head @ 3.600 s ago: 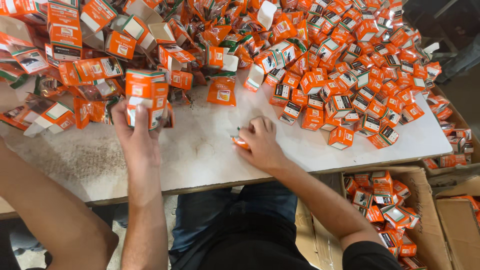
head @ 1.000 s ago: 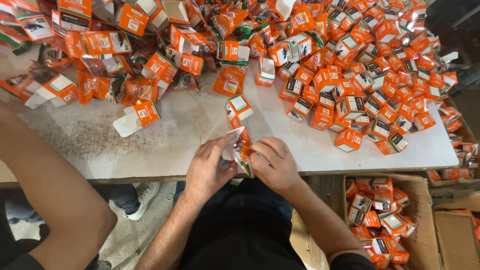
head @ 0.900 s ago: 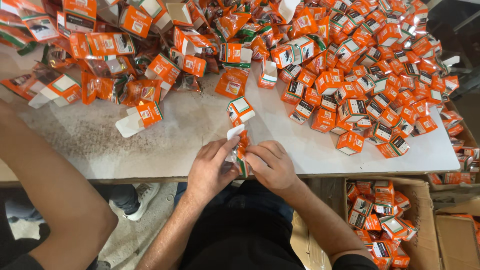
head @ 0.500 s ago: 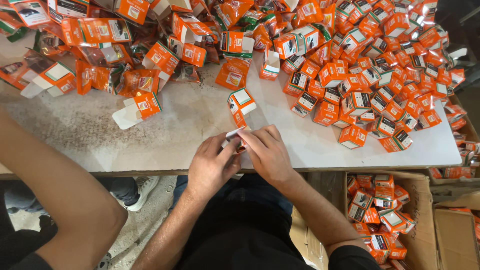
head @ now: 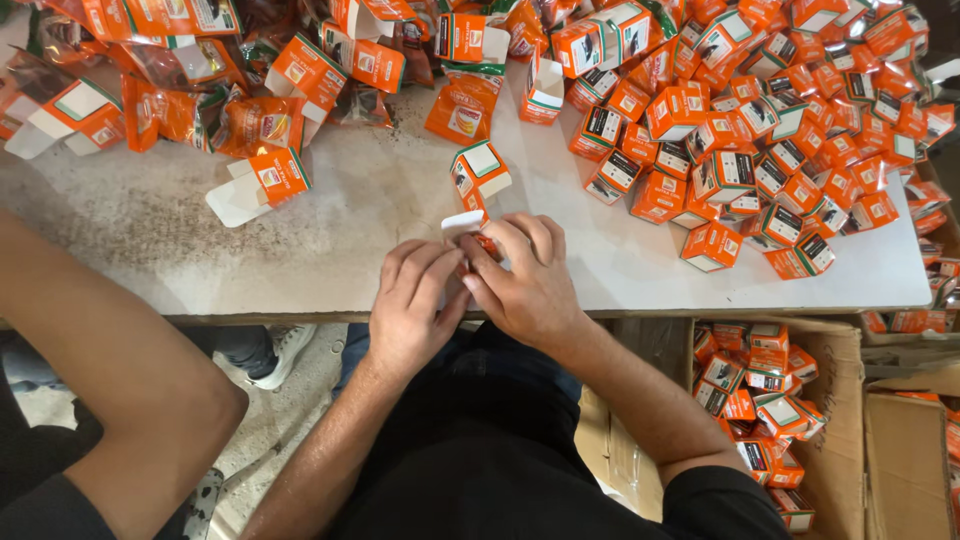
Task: The person picks up small plastic-wrapped items from a large pile on the table, inserts each item into a small orange cardboard box, folds the box flaps closed, and tosses the packed box onto the pile of finished boxes. They repeat this packing cycle continuously, occasionally reaching into cardboard bins below the table.
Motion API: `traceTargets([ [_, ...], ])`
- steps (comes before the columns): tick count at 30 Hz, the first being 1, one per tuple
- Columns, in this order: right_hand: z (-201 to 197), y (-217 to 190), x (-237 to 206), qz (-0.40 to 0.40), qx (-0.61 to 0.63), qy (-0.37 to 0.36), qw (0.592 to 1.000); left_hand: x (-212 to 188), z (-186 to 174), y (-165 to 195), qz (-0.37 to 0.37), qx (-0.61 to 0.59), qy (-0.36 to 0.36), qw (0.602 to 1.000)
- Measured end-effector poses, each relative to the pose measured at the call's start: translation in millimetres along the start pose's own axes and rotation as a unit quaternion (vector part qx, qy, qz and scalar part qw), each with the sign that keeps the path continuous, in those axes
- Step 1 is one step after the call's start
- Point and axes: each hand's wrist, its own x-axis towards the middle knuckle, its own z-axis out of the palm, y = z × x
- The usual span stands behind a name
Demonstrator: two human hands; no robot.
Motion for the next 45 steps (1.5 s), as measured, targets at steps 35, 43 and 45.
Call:
traceTargets([
  [35,22.9,48.7,-1.9,0.305,0.617,-0.142,0.711,7.4,6.0,-2.9,-0.053,-0.047,-0.063,0.996],
  [43,10.3,31.8,-11.7,0.075,0.365,-0.061,0.926,4.9,1.6,-9.9,-0.086,-0.118,-0.073,0.987],
  [45,12.3,26.4,-13.0,0.112,0.349,-0.049,0.929,4.3,1.3,-9.4,-0.087,-0.129,-0.076,0.985],
])
